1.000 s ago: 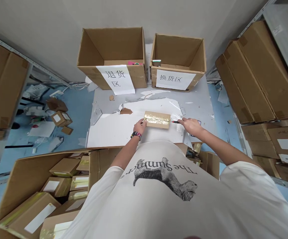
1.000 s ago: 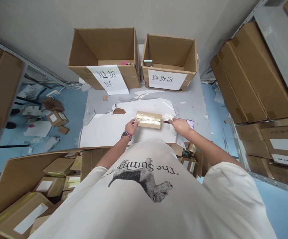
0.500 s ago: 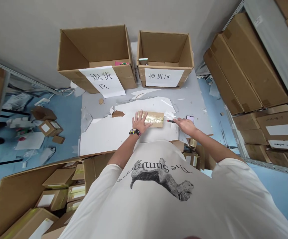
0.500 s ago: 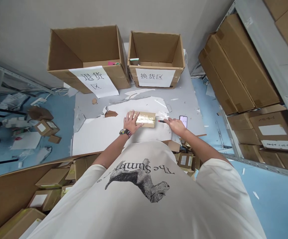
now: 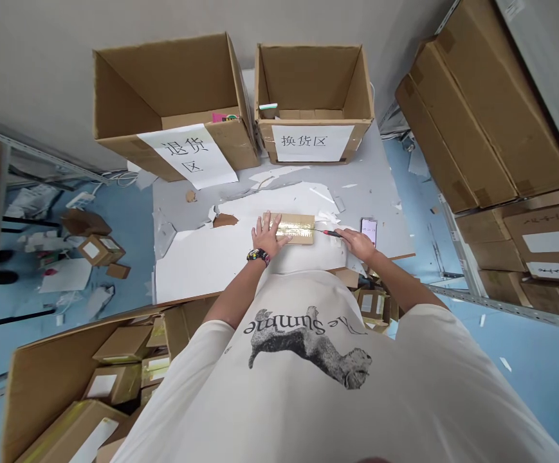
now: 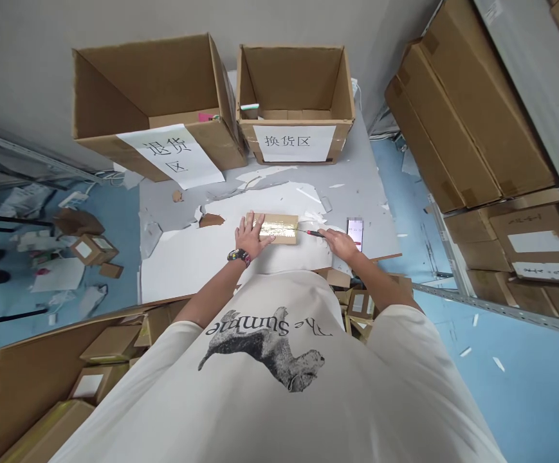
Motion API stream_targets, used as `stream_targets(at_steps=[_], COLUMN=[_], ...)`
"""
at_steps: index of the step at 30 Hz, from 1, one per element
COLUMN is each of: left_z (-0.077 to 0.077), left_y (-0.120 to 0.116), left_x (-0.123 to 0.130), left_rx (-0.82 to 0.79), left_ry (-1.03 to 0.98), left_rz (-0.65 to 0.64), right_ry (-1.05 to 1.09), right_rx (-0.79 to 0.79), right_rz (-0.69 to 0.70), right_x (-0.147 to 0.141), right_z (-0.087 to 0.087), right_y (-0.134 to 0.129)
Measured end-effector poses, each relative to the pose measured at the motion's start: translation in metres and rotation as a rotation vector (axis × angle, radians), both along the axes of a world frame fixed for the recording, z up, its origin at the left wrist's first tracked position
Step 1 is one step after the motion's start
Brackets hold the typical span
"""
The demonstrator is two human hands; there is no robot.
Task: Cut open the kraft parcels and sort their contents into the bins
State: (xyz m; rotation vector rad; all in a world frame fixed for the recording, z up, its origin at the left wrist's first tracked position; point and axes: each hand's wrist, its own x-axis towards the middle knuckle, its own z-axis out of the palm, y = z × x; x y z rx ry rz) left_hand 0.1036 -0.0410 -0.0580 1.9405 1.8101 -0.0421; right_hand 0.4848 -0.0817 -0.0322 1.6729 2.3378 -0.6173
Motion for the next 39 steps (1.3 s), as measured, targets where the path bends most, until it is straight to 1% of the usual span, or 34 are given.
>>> stream_targets(at_steps=[3,8,10,11,12,14,16,18,20,21,23,24,26,28,30,32,35,37,39], left_z=[0.000,-0.004,-0.004,-0.004,-0.003,-0.001,0.003,0.006,0.008,0.008,0.008,0.008,0.007,0.006,0.005,0.006,0.008,0.011,0.013], left_y=[0.000,0.000,0.001,0.001,0.000,0.000,-0.001,-0.001,-0.002,-0.001,-0.002,-0.002,-0.002,-0.003,-0.003,-0.003,-0.001,0.001,0.003], left_x=[0.000,-0.002,-0.002,-0.002,-0.002,0.000,0.002,0.006,0.011,0.013,0.018,0.020,0.023,0.024,0.023,0.021,0.016,0.012,0.011], left_rx=[-0.005,0.017,0.029,0.032,0.033,0.034,0.049,0.075,0.087,0.087,0.086,0.089,0.104,0.123,0.133,0.137,0.155,0.165,0.161], left_ry=[0.012,0.036,0.042,0.045,0.047,0.050,0.051,0.043,0.019,0.003,-0.034,-0.052,-0.089,-0.117,-0.120,-0.096,-0.053,-0.041,-0.039], left_rz=[0.002,0.000,-0.003,-0.006,-0.009,-0.014,-0.040,-0.111,-0.219,-0.268,-0.335,-0.354,-0.379,-0.389,-0.379,-0.343,-0.263,-0.239,-0.243], right_ry=[-0.018,-0.091,-0.122,-0.116,-0.090,0.023,0.194,0.412,0.668,0.802,1.019,1.100,1.206,1.258,1.288,1.314,1.344,1.346,1.333], right_rx=[0.005,-0.006,-0.020,-0.025,-0.024,0.013,0.068,0.076,0.013,-0.029,-0.105,-0.140,-0.194,-0.210,-0.230,-0.284,-0.376,-0.394,-0.386], right_rz=[-0.008,-0.001,-0.024,-0.056,-0.105,-0.248,-0.439,-0.659,-0.872,-0.953,-1.075,-1.109,-1.144,-1.157,-1.140,-1.093,-1.027,-1.033,-1.063], right_x=[0.002,0.012,0.015,0.016,0.016,0.014,0.007,-0.006,-0.026,-0.038,-0.065,-0.078,-0.103,-0.126,-0.144,-0.158,-0.173,-0.178,-0.178], right_z=[-0.001,0.010,0.013,0.013,0.011,0.004,-0.008,-0.022,-0.036,-0.041,-0.048,-0.049,-0.050,-0.048,-0.047,-0.046,-0.047,-0.048,-0.049], right_y=[-0.005,-0.012,-0.020,-0.026,-0.031,-0.042,-0.050,-0.050,-0.044,-0.039,-0.025,-0.018,-0.003,0.010,0.021,0.028,0.035,0.036,0.034])
